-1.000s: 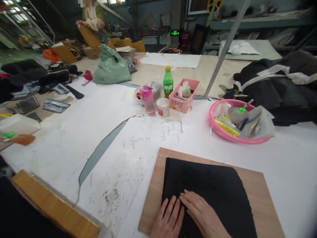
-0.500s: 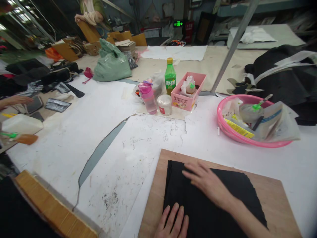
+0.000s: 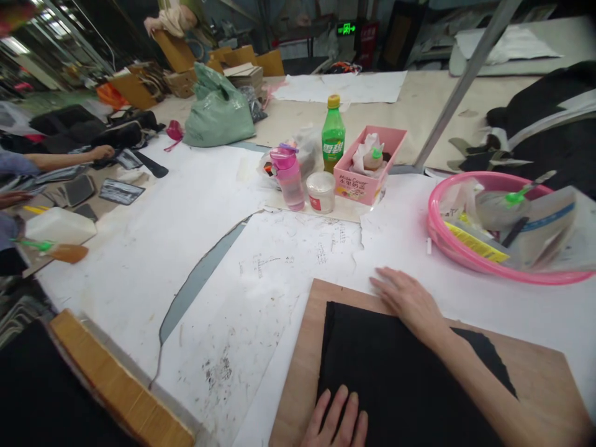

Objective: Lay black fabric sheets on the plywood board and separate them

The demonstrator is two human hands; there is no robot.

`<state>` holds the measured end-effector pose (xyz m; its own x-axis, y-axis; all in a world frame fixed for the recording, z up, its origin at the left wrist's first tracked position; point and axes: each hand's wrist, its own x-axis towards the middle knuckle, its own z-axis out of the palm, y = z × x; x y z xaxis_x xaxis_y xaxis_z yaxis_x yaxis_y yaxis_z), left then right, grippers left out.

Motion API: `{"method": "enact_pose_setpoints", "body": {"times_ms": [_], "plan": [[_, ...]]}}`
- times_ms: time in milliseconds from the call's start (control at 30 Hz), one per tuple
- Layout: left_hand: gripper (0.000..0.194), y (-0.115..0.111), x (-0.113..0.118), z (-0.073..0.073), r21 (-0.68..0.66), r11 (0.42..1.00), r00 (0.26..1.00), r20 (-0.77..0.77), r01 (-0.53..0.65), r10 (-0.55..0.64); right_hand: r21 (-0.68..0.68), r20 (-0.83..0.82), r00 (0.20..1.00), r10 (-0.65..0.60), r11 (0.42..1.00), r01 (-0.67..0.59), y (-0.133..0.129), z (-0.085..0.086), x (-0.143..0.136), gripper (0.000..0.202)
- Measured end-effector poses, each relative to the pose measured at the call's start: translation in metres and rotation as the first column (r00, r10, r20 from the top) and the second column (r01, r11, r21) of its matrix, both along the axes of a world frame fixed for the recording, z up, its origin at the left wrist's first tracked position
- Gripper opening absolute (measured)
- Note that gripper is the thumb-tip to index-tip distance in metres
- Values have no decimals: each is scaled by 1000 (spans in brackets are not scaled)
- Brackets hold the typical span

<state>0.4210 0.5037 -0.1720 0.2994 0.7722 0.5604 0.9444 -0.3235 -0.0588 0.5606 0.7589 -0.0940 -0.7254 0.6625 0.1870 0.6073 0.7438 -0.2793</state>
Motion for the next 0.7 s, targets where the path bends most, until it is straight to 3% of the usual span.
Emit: {"method": "enact_pose_setpoints", "body": {"times_ms": [67,100,167,233,267,333,433,467,533,633,700], "plan": [[28,0,1,-1,1,1000,1000,20,-12,12,20,-22,997,-70,997,71,-3,2,-7,34],[27,0,1,-2,8,1000,999,30,-14,14,1,-33,999,-36,999,36,-16,3,-13,32],[25,1,2,-2,28,999,999,44,-16,15,-86,-50,968,244,965,-248,-45,2,-26,27],[25,1,1,-1,30,999,999,48,-12,11,-99,-75,939,336,934,-343,-55,-4,-36,27],[26,0,0,1,19,1000,999,45,1,-1,-97,-83,951,299,947,-307,-47,-7,-39,27],[28,0,-2,6,-34,999,999,33,31,-30,-43,-110,992,60,997,-65,-16,-10,-35,28],[30,1,-4,13,-63,997,998,36,46,-44,6,-152,962,-229,973,232,16,0,-17,33],[31,2,-4,14,-58,997,998,46,46,-43,14,-162,946,-282,958,287,10,6,-9,34],[32,5,-4,16,-37,998,997,61,58,-55,13,-148,950,-276,960,281,-32,16,8,30],[30,7,-4,18,-28,997,995,69,77,-74,26,-35,998,-56,998,57,-115,14,40,30],[30,8,-4,19,-55,994,994,67,92,-88,69,30,994,102,992,-103,-140,5,69,31]]}}
